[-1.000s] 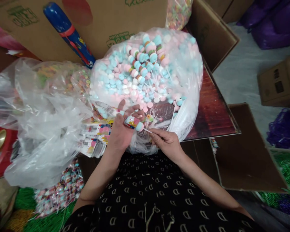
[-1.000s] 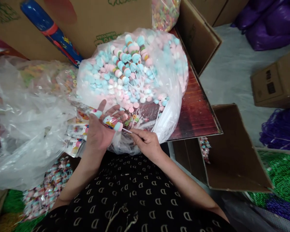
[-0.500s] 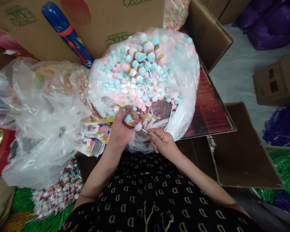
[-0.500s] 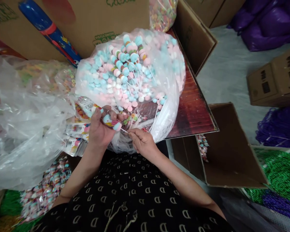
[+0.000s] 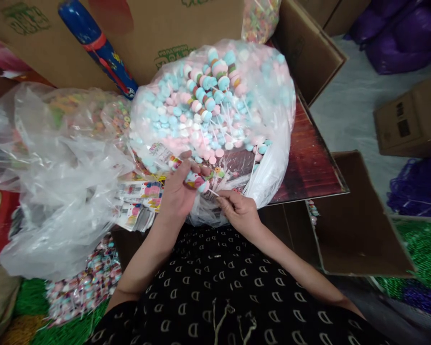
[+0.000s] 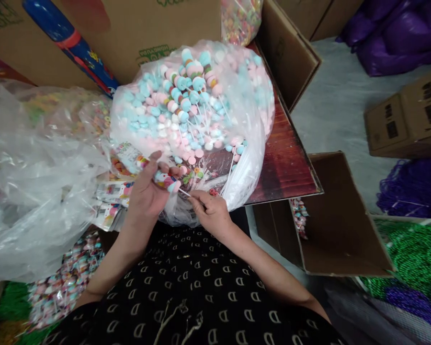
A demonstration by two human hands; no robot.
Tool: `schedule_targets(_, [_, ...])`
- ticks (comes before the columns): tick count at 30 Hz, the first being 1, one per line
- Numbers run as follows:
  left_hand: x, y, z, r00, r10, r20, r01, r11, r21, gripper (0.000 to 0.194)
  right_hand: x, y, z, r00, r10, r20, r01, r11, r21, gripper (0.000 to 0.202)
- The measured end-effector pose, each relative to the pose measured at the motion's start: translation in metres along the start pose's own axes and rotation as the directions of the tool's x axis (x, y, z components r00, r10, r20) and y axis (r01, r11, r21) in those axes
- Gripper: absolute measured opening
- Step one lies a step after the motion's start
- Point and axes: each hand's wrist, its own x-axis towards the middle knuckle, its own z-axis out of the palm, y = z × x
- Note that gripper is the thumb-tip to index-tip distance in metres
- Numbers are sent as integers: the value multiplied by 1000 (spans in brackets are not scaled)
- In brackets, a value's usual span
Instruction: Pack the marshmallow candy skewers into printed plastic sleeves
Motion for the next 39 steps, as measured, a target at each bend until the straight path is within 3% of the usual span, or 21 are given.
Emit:
schedule_targets(5, [-10, -19, 3, 999, -43, 9, 43, 998, 49, 14, 2, 1, 5, 989, -149, 23, 151, 978, -146, 23])
schedule_targets(10, [-21, -32, 0, 987, -114, 114, 102, 990, 100, 24, 4, 1, 6, 994, -99, 36, 102, 990, -93, 24])
schedule_targets(15, [-21, -21, -6, 975, -76, 208, 56, 993, 100, 47, 3, 1, -3, 1000, 2, 24, -2, 1000, 22, 26])
schedule_targets(21, [-18, -20, -8, 987, -4, 159, -34, 972, 234, 50, 1, -2, -4, 997, -73, 20, 75, 993, -94, 23])
schedule_targets(24, [-20, -28, -10, 989, 10, 148, -50, 962, 269, 37, 1, -3, -1, 988, -152, 8, 151, 977, -151, 23])
schedule_targets(29, [-23, -29, -7, 991, -32, 131, 3, 976, 220, 24, -2, 0, 4, 977, -211, 18, 211, 962, -175, 24])
schedule_targets(34, [-27, -31, -7, 992, -70, 109, 50, 983, 175, 29, -5, 1, 8, 987, -154, 47, 159, 981, -115, 26])
schedule_targets(39, [-22, -19, -10, 970, -105, 219, 78, 988, 132, 50, -4, -2, 1, 996, -61, 59, 61, 998, 3, 28])
